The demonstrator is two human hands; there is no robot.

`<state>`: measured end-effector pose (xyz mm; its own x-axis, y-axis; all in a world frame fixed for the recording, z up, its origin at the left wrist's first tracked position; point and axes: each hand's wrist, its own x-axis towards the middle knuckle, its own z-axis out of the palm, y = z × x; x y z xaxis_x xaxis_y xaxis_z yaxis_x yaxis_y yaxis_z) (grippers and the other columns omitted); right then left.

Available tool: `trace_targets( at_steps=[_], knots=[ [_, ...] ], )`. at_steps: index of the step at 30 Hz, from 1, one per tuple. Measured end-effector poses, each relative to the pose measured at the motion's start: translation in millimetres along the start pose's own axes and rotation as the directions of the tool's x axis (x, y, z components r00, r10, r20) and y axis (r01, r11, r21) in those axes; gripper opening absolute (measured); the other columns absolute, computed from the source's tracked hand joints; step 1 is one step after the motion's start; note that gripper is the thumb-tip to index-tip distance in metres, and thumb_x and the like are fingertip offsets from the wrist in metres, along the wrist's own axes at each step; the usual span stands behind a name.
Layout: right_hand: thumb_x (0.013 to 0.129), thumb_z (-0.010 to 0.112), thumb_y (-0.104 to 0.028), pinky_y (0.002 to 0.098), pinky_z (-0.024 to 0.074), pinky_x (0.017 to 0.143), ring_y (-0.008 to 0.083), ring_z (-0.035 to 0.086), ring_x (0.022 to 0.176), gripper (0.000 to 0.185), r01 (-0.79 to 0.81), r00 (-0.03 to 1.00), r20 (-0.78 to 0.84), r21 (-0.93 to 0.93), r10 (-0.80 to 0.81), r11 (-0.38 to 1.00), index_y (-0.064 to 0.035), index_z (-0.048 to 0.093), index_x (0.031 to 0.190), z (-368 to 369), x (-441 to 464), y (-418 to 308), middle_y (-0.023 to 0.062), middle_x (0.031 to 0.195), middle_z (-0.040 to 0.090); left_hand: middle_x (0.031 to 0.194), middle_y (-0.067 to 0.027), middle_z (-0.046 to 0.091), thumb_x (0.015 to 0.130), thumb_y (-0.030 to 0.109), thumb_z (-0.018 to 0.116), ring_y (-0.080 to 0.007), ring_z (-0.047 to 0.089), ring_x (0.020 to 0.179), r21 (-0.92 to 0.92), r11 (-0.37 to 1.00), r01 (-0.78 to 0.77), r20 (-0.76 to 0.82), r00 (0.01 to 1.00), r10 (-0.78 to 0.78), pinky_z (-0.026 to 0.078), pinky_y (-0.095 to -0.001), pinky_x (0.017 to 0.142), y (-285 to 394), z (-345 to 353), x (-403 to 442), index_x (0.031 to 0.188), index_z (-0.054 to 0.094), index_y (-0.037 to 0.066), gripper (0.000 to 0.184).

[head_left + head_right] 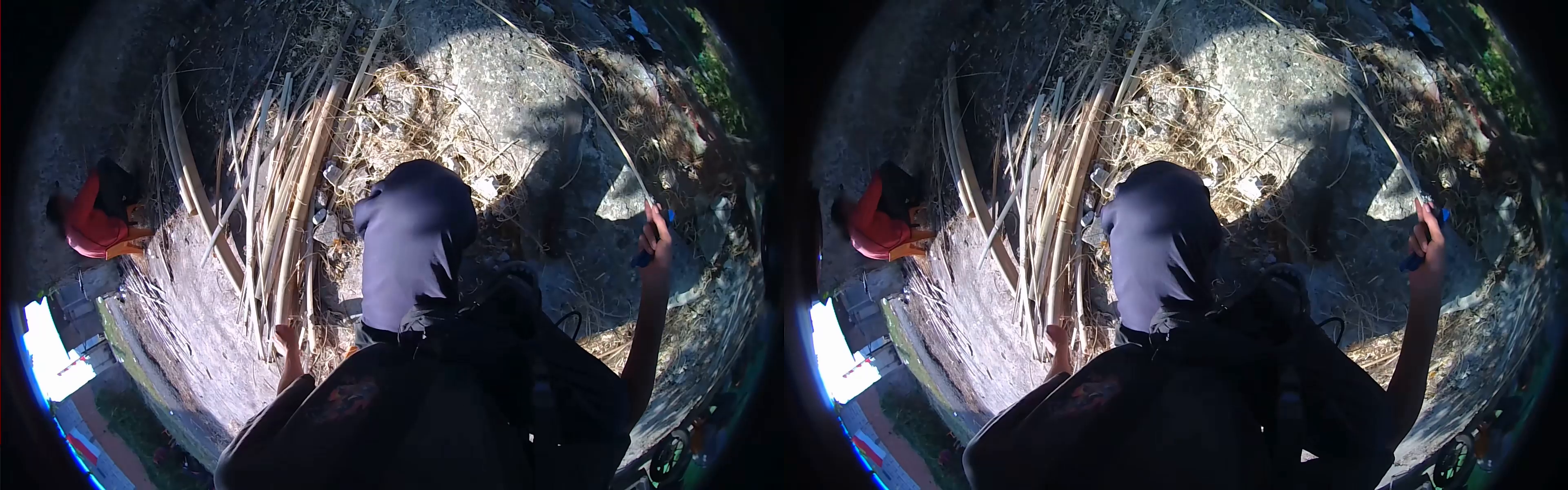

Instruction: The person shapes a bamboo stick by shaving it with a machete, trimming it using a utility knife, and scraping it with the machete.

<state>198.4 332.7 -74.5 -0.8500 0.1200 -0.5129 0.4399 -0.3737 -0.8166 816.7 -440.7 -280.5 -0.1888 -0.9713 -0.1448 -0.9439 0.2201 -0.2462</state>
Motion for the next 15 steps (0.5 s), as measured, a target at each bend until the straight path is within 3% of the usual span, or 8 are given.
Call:
trace_targets(
  at_steps=[2, 3, 4, 5, 9, 15],
  knots=[
    [0.105, 0.063, -0.017, 0.0176, 0.0272, 0.044, -0.0011, 0.035, 0.05, 0.018, 0.002, 1.0, -0.009, 0.0, -0.002, 1.0, -0.0082, 0.063, 0.12, -2.7, 1.4, 0.0, 0.0048, 0.128, 0.073, 0.095, -0.0221, 0.066, 0.083, 0.021, 0.065, -0.0427, 0.066, 0.094, -0.18, 0.93, -0.319, -0.375, 0.897, 0.235, 0.052, -0.0534, 0.085, -23.3, 13.4, 44.3, 0.108, 0.069, 0.002, 0.032],
    [0.105, 0.063, -0.017, 0.0179, 0.0271, 0.044, -0.0008, 0.034, 0.05, 0.017, -0.013, 0.999, 0.034, 0.002, 0.013, 1.0, -0.0092, 0.063, 0.12, -10.0, 6.6, 1.1, 0.006, 0.13, 0.072, 0.096, -0.0223, 0.061, 0.08, 0.023, 0.067, -0.0437, 0.062, 0.095, -0.05, 0.969, -0.243, -0.468, 0.863, 0.193, 0.049, -0.0521, 0.089, -14.8, 3.8, 38.4, 0.117, 0.062, -0.002, 0.045],
    [0.105, 0.063, -0.017, 0.0182, 0.027, 0.044, -0.0006, 0.034, 0.049, 0.017, -0.027, 0.997, 0.075, 0.005, 0.026, 1.0, -0.0102, 0.063, 0.12, -17.3, 10.8, 3.9, 0.0073, 0.132, 0.071, 0.093, -0.0204, 0.065, 0.082, 0.023, 0.067, -0.0393, 0.067, 0.087, 0.08, 0.979, -0.187, -0.575, 0.794, 0.198, 0.054, -0.0525, 0.075, 0.3, -7.4, 43.0, 0.109, 0.068, 0.0, 0.035],
    [0.105, 0.063, -0.017, 0.0182, 0.027, 0.044, -0.0006, 0.034, 0.049, 0.017, -0.016, 0.997, 0.07, 0.006, 0.016, 1.0, -0.0102, 0.063, 0.12, -18.4, 11.4, 6.7, 0.0073, 0.132, 0.071, 0.093, -0.0203, 0.065, 0.082, 0.023, 0.067, -0.0391, 0.067, 0.087, 0.09, 0.986, -0.138, -0.57, 0.805, 0.165, 0.054, -0.0524, 0.074, 7.5, -13.2, 44.7, 0.109, 0.068, 0.0, 0.035],
    [0.105, 0.063, -0.016, 0.019, 0.0263, 0.044, -0.0002, 0.032, 0.049, 0.018, -0.024, 0.999, 0.026, -0.038, 0.025, 0.999, -0.0121, 0.062, 0.122, -6.0, -5.1, 10.2, 0.0095, 0.133, 0.07, 0.093, -0.0202, 0.065, 0.082, 0.023, 0.068, -0.0384, 0.067, 0.085, 0.007, 0.997, -0.077, -0.229, 0.97, 0.077, 0.054, -0.0523, 0.072, 31.1, -21.5, 35.2, 0.108, 0.068, 0.001, 0.034],
    [0.105, 0.063, -0.016, 0.0197, 0.0274, 0.045, 0.0007, 0.033, 0.05, 0.021, -0.051, 0.998, -0.033, -0.095, 0.048, 0.994, -0.0115, 0.061, 0.125, -1.0, -15.8, 9.8, 0.01, 0.133, 0.07, 0.092, -0.02, 0.065, 0.082, 0.023, 0.068, -0.0374, 0.068, 0.084, -0.038, 0.994, -0.103, 0.014, 0.995, 0.104, 0.054, -0.0522, 0.069, 4.3, -26.9, 12.2, 0.107, 0.069, 0.001, 0.033]
  ],
)
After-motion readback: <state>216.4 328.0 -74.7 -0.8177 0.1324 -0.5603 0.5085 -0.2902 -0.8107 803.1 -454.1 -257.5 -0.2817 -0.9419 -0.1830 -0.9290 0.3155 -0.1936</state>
